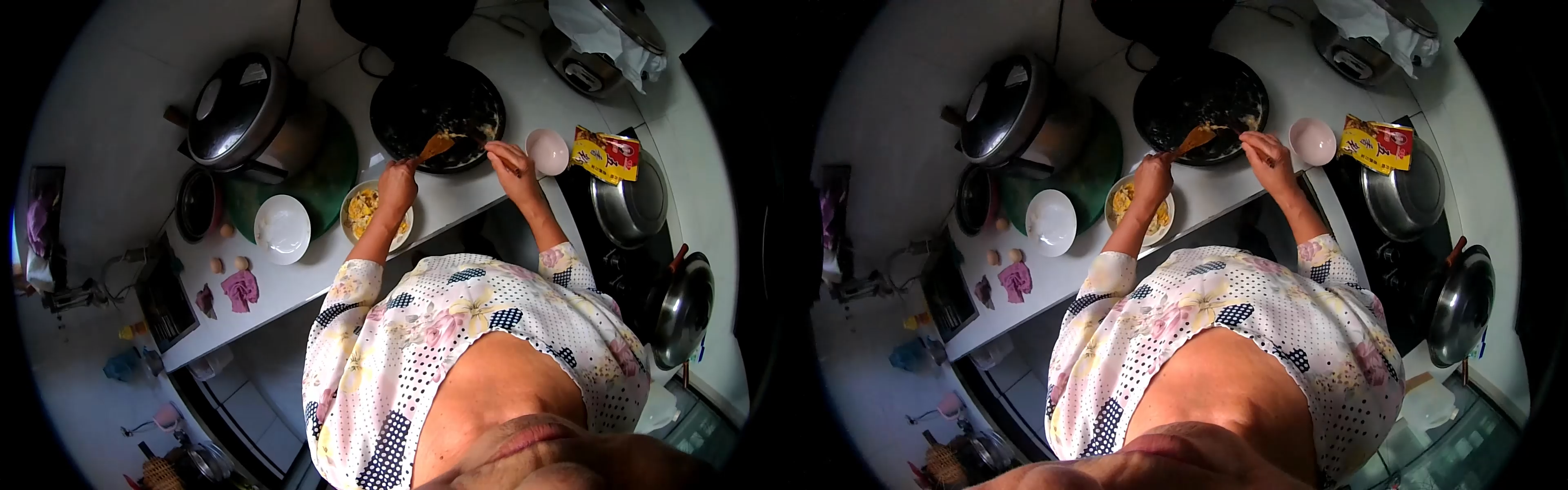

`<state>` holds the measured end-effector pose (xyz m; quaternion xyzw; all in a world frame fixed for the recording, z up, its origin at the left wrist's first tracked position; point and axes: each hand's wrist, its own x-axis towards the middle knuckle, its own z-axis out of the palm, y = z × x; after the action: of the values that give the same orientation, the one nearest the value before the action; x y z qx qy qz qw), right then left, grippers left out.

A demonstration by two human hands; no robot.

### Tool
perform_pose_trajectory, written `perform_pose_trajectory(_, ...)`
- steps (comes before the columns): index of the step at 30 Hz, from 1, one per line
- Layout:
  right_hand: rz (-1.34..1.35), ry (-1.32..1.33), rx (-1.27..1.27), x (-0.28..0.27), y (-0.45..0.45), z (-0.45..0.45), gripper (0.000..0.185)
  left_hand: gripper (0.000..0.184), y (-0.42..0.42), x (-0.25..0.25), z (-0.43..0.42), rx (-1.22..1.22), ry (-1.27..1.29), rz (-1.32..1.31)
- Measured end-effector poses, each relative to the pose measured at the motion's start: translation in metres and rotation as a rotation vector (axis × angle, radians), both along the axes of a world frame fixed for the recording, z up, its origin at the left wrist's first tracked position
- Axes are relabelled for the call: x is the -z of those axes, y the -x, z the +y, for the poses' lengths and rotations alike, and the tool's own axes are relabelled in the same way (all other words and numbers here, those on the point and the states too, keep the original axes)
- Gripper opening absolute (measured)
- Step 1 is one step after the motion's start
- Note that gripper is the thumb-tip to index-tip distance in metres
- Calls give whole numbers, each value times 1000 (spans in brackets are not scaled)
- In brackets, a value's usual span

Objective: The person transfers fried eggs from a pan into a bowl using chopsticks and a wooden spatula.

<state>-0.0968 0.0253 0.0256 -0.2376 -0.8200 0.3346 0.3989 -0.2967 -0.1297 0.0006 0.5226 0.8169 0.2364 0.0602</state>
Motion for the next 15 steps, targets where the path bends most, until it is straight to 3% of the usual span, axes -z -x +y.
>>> perform_pose_trajectory(6, 117, 92, 33, 3, 9, -10, 15, 42, 3, 9, -2, 23, -30, 16)
perform_pose_trajectory(12, 19, -53, -134, 6, 11, 7, 15, 38, 4, 19, -8, -9, -90, 4)
perform_pose_trajectory(15, 47, 184, -74, -4, 7, -4, 15, 37, 5, 19, -9, -7, -77, 12)
